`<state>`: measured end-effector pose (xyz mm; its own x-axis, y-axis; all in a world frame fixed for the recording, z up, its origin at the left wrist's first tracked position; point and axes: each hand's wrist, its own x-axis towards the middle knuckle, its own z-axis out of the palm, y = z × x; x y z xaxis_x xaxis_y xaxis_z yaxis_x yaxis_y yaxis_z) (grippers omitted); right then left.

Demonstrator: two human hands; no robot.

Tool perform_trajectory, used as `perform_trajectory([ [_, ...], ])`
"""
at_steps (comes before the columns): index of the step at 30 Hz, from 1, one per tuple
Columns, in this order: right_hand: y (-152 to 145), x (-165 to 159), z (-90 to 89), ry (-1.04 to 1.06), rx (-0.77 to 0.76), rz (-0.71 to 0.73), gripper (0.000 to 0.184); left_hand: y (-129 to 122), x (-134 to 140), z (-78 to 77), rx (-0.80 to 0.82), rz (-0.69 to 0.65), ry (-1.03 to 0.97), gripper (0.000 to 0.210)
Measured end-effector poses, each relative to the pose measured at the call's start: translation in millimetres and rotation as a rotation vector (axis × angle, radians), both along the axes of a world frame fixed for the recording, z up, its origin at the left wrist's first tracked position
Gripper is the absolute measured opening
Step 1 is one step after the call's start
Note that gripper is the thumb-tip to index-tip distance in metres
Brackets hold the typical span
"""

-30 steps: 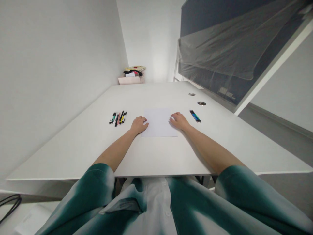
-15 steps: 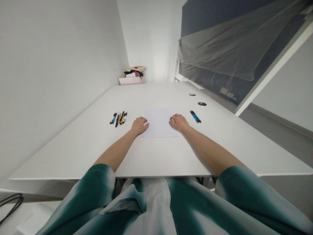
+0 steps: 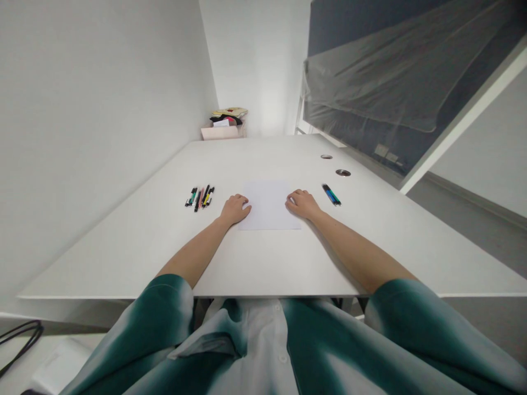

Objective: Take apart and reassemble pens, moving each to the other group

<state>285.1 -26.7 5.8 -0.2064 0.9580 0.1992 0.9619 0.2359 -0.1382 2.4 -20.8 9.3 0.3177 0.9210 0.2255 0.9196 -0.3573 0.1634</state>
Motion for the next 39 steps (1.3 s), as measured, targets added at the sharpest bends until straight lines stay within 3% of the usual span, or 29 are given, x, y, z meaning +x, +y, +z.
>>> perform_trajectory([
  [14,2,4,-3.1,0.066,0.014,-0.007,0.039,2,-1,1.8,0.019,0.045,-0.021,0.032],
  [22,12,9,-8.8,0.193,0.036,-0.003,0.041,11,-43,14.3,0.186,0.352,-0.040,0.032],
  [28,13,10,-9.7,0.181,0.034,0.006,0.038,14,-63,10.6,0.079,0.575,-0.012,0.043],
  [39,14,11,-10.2,0.193,0.032,0.009,0.036,15,-61,13.2,0.073,0.550,0.071,0.040],
])
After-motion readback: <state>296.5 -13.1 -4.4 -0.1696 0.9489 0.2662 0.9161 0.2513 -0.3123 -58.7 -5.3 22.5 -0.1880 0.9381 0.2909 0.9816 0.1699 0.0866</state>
